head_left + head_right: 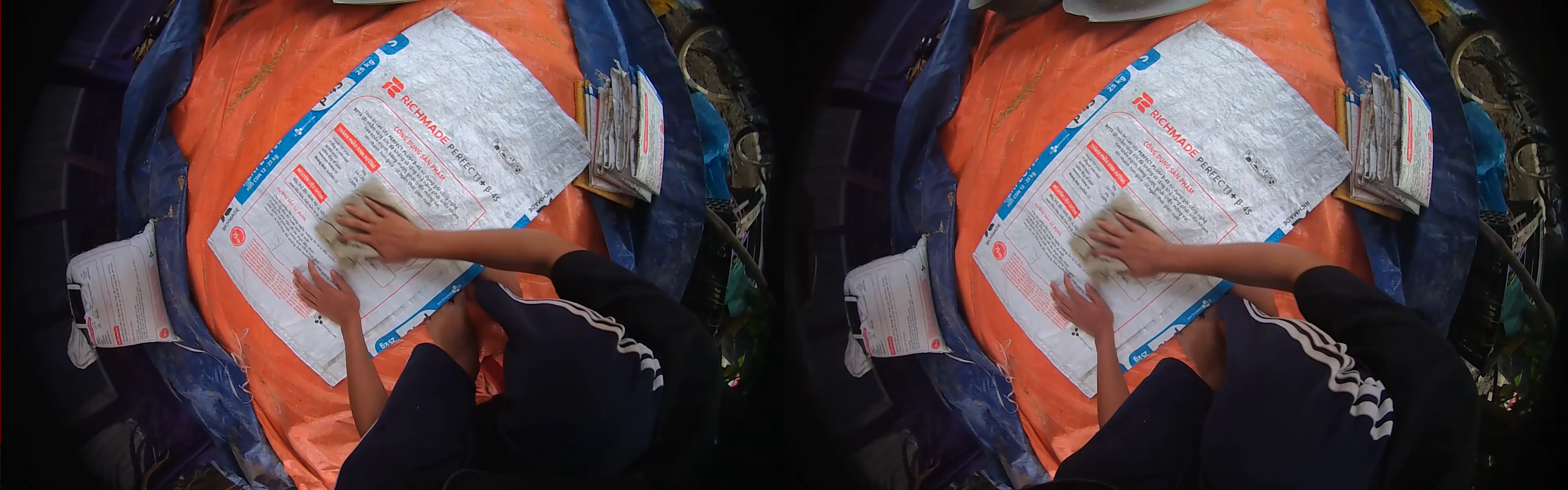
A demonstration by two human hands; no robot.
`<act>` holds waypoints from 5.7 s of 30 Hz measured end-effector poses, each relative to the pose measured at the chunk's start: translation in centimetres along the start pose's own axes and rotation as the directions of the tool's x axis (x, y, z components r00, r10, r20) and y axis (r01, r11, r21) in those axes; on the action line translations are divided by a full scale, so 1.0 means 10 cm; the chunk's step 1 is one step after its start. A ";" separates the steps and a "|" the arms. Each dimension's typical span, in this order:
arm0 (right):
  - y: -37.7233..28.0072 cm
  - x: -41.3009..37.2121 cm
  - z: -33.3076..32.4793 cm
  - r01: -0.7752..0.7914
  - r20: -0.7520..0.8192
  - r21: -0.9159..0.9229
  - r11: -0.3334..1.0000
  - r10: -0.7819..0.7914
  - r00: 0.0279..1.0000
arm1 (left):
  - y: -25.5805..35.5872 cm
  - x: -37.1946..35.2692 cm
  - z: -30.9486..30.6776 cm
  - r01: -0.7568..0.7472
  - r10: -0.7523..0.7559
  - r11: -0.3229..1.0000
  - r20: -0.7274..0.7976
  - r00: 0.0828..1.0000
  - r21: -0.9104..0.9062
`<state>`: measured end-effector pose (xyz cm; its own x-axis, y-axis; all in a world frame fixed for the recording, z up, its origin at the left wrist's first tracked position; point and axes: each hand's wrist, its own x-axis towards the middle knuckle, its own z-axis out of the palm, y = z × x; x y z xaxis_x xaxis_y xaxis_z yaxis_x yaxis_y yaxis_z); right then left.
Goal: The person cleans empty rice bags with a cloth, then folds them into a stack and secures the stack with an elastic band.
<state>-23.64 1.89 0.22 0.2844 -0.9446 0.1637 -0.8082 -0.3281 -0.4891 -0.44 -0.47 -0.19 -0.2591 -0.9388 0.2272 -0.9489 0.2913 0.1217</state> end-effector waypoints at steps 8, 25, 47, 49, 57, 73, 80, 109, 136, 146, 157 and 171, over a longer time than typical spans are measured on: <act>1.69 0.44 -0.93 -0.456 -0.301 -0.303 0.837 0.370 0.879 | 0.00 -0.08 0.01 -0.003 0.003 1.000 0.015 1.000 0.001; 0.54 -0.54 -0.63 -0.384 -0.127 -0.114 0.916 0.370 0.920 | 0.00 -0.07 0.02 -0.003 0.002 1.000 0.010 1.000 0.014; 3.22 0.27 -1.70 -0.875 -0.330 -0.198 0.442 0.810 0.485 | 0.00 -0.06 -0.01 -0.003 0.004 1.000 0.022 1.000 -0.021; 3.25 0.11 -1.87 -0.905 -0.344 -0.117 0.409 0.838 0.423 | 0.00 -0.06 -0.02 0.000 0.001 1.000 0.023 1.000 -0.014; 1.29 -0.02 -0.64 -0.627 -0.334 -0.111 0.771 0.565 0.754 | 0.01 -0.04 -0.02 -0.010 0.011 1.000 0.011 1.000 -0.008; 1.79 1.09 -0.89 -0.454 -0.292 -0.328 0.828 0.369 0.883 | 0.01 -0.03 0.01 -0.033 0.033 0.999 0.017 0.999 -0.004; 3.49 0.41 -1.58 -0.821 -0.461 -0.348 0.452 0.681 0.570 | -0.03 -0.05 0.05 -0.027 0.027 1.000 0.004 1.000 -0.013; 1.63 1.07 -0.72 -0.485 -0.251 -0.371 0.792 0.417 0.874 | 0.02 -0.04 -0.03 0.024 -0.021 0.998 0.047 0.999 -0.063; 0.02 0.51 0.40 0.146 -0.025 -0.085 0.986 -0.149 0.989 | -0.01 -0.01 0.00 -0.075 0.070 0.993 -0.057 0.996 -0.093; 1.91 0.92 -0.94 -0.413 -0.300 -0.237 0.880 0.338 0.892 | -0.04 -0.07 0.07 -0.053 0.053 0.999 -0.027 0.998 0.004; 2.70 -0.32 -1.51 -0.816 -0.478 -0.244 0.524 0.668 0.571 | -0.01 -0.05 0.02 -0.029 0.029 0.999 0.012 1.000 0.043; 0.31 1.16 0.17 -0.109 -0.049 -0.066 0.992 0.105 0.993 | 0.01 -0.05 0.02 -0.031 0.030 0.999 0.019 0.999 0.031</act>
<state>-21.98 -10.06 -0.91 0.1719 -0.9732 0.1530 -0.8667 -0.2232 -0.4461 -0.42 0.00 -0.54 -0.2908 -0.9329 0.2124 -0.9456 0.3141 0.0847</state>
